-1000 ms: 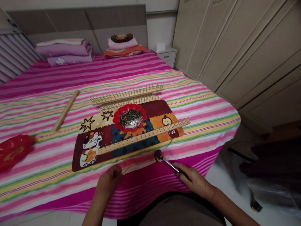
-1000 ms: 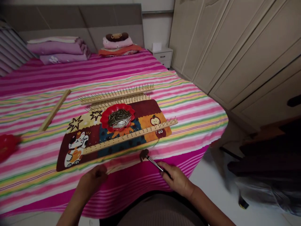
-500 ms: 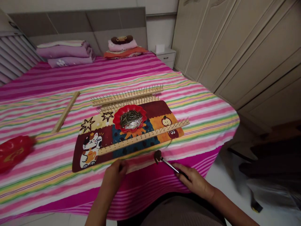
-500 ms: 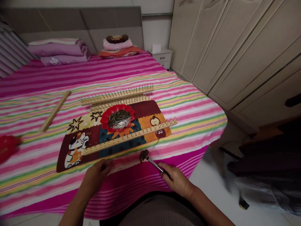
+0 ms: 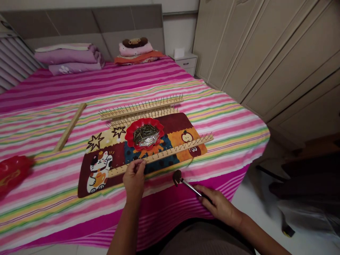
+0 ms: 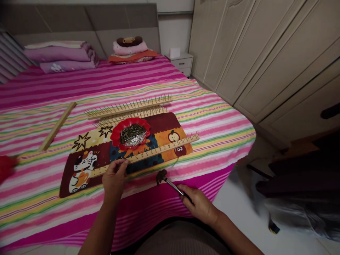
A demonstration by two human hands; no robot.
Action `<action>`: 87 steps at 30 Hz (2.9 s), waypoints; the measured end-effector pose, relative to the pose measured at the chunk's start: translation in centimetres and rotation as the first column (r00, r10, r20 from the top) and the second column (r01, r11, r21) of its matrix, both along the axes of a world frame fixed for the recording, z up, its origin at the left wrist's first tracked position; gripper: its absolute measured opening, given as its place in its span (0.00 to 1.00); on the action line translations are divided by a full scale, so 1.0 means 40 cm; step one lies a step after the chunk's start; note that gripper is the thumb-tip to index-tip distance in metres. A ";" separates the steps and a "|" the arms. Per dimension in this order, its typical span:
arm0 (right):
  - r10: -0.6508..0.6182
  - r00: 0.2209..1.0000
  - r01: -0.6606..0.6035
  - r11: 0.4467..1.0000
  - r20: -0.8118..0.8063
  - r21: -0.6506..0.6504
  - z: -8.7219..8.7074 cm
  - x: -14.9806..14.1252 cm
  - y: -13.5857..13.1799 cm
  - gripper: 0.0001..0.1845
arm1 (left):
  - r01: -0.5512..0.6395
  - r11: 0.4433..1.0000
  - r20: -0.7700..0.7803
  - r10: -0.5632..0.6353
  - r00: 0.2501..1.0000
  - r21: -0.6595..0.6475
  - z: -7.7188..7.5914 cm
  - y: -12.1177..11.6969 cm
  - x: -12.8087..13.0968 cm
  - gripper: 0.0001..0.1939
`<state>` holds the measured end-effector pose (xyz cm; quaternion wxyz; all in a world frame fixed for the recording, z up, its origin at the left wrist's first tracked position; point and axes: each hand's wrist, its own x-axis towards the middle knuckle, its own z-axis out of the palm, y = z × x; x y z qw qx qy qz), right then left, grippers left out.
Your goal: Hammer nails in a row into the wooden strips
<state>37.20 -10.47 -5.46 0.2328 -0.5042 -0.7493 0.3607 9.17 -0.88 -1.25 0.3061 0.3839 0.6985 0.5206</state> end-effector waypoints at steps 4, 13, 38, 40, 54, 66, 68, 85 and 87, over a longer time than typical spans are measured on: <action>0.005 1.000 -0.005 1.000 -0.018 -0.013 0.009 -0.004 0.000 0.20 | 0.004 0.998 -0.007 -0.005 1.000 -0.065 -0.022 0.003 0.002 0.16; -0.026 0.998 0.025 1.000 -0.058 -0.015 0.008 -0.002 -0.003 0.19 | -0.011 0.990 -0.225 -0.021 0.974 -0.139 0.009 0.008 0.021 0.11; -0.031 0.917 -0.035 0.987 -0.397 -0.157 0.257 -0.197 0.122 0.21 | 0.100 0.993 -0.462 -0.114 0.879 -0.055 -0.033 0.006 0.023 0.07; 0.015 0.926 -0.056 0.994 -0.378 -0.098 0.249 -0.162 0.100 0.22 | 0.101 0.993 -0.449 -0.115 0.886 -0.056 -0.032 0.007 0.023 0.07; 0.163 0.985 -0.168 0.976 0.051 0.136 0.017 0.004 0.024 0.21 | 0.238 0.962 -0.706 -0.260 0.659 -0.132 0.152 0.119 -0.022 0.10; 0.181 0.983 -0.184 0.979 0.034 0.087 0.024 -0.002 0.035 0.23 | 0.192 0.738 -0.641 -0.663 0.387 -0.647 0.130 0.335 0.041 0.09; 0.179 0.984 -0.180 0.980 0.019 0.084 0.024 -0.001 0.036 0.23 | 0.203 0.732 -0.633 -0.671 0.386 -0.651 0.132 0.336 0.038 0.08; 0.188 0.981 -0.193 0.974 0.047 0.122 0.003 -0.004 0.034 0.23 | 0.428 0.892 0.229 -0.391 0.891 -0.145 0.215 0.173 -0.073 0.24; 0.184 0.981 -0.190 0.974 0.060 0.123 0.005 -0.005 0.033 0.22 | 0.410 0.900 0.306 -0.353 0.884 -0.150 0.221 0.139 -0.084 0.26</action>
